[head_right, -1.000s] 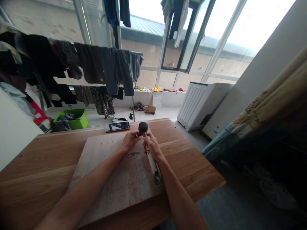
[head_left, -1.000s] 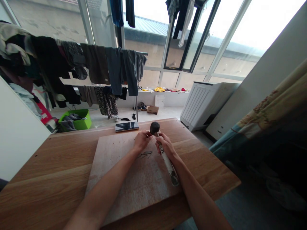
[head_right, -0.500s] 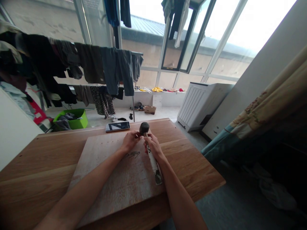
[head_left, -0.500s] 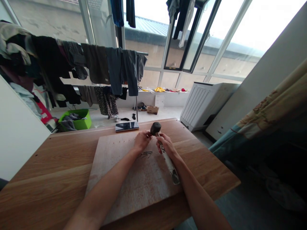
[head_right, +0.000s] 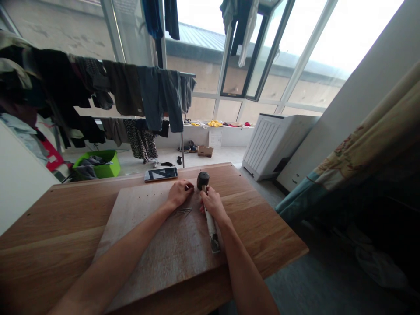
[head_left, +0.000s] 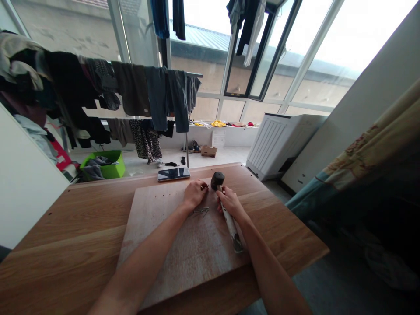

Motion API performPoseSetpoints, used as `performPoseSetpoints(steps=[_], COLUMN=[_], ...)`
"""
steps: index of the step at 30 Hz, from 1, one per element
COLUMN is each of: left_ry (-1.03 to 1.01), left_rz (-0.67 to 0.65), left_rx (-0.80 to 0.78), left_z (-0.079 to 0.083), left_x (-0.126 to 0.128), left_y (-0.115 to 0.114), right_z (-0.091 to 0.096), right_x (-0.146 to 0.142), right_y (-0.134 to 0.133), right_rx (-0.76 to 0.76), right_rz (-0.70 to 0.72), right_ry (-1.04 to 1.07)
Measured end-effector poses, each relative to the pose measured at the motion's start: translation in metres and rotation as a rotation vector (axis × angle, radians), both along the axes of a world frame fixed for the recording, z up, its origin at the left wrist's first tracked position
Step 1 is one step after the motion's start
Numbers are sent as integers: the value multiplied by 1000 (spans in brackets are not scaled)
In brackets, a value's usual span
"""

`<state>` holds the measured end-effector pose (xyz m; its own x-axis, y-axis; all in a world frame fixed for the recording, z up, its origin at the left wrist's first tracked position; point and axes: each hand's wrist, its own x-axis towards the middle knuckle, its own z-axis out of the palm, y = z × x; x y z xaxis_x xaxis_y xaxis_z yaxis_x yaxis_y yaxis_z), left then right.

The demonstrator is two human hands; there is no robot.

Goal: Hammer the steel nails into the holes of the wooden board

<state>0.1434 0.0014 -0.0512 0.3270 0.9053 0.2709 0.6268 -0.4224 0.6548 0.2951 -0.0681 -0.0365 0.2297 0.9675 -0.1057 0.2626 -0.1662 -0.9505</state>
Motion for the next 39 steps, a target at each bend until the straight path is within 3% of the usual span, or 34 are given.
performPoseSetpoints(steps=[5, 10, 13, 15, 20, 27, 31, 35, 39], left_ry=[-5, -37, 25, 118, 307, 560, 683, 474, 6], left_rz=[-4, -31, -117, -241, -559, -581, -563, -568, -362], left_rx=[19, 21, 31, 29, -73, 72, 177, 157, 110], left_z=[-6, -5, 6, 17, 45, 58, 67, 70, 50], left_x=[0, -2, -13, -24, -42, -24, -20, -22, -23], left_y=[4, 9, 10, 7, -17, -39, -50, -41, -7], right_z=[-2, -1, 0, 1, 4, 9, 10, 9, 11], right_x=[-2, -1, 1, 2, 2, -3, -3, -4, -5], right_y=[-5, -8, -7, -7, -9, -10, -10, -11, -12], right_rx=[53, 106, 9, -26, 15, -64, -100, -99, -68], right_rz=[-21, -32, 27, 37, 7, 23, 55, 48, 57], right_ry=[-108, -366, -268, -224, -357, -745, -799, -799, -803])
